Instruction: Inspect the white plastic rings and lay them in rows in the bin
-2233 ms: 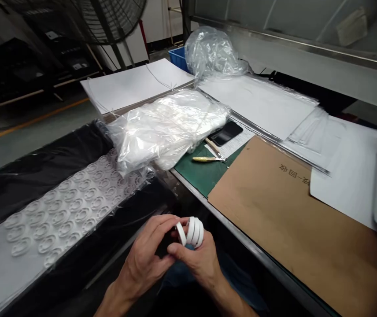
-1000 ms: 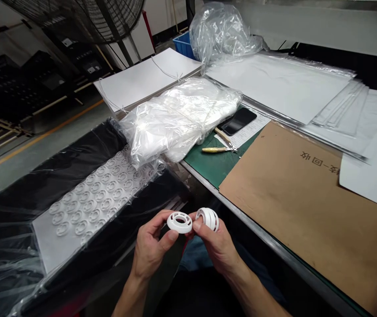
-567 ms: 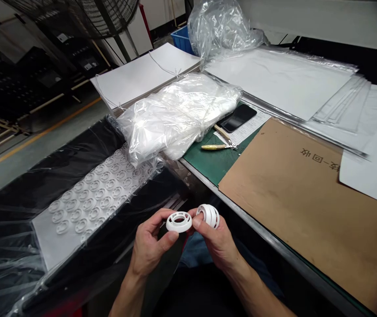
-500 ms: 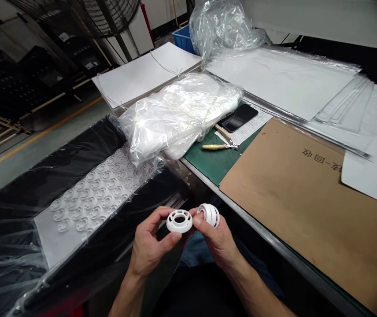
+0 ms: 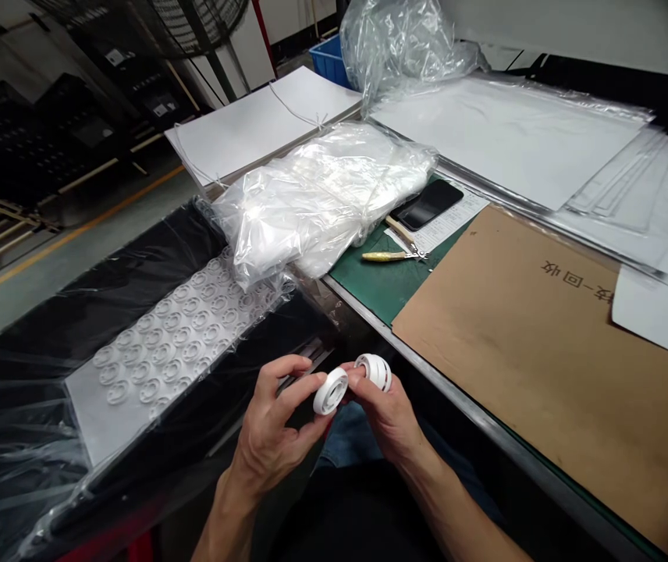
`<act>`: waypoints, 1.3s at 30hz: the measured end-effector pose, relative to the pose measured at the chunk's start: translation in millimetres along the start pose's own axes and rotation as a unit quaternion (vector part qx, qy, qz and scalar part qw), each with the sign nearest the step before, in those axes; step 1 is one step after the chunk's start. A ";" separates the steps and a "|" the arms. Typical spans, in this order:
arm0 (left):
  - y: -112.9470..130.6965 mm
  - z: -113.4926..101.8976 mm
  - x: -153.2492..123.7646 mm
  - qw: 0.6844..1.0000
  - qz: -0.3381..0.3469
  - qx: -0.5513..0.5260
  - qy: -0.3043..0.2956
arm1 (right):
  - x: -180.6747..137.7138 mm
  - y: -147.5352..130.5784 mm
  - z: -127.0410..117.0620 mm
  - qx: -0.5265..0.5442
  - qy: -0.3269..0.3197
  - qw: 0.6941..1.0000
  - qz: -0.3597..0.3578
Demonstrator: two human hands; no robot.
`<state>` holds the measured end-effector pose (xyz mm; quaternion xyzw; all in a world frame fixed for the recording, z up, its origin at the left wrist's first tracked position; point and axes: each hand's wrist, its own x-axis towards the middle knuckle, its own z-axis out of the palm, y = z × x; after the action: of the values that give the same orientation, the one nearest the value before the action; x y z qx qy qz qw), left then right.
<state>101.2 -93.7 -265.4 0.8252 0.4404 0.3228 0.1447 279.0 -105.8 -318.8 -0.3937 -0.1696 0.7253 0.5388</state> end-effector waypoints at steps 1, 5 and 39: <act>-0.9 0.2 -0.9 1.000 0.003 0.000 0.003 | -0.2 -0.6 0.5 -0.005 -0.001 1.000 -0.002; -3.0 0.5 -0.8 1.000 -0.002 0.001 0.022 | -2.7 -4.0 1.7 -0.018 -0.009 1.000 -0.015; 1.0 -21.4 -2.7 0.998 -0.050 -0.045 -0.013 | -14.9 -3.7 -4.6 -0.072 -0.022 0.996 -0.053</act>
<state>86.6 -97.5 -249.9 0.7987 0.4642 0.3244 0.2033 286.5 -118.9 -313.5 -0.4060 -0.2540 0.6898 0.5430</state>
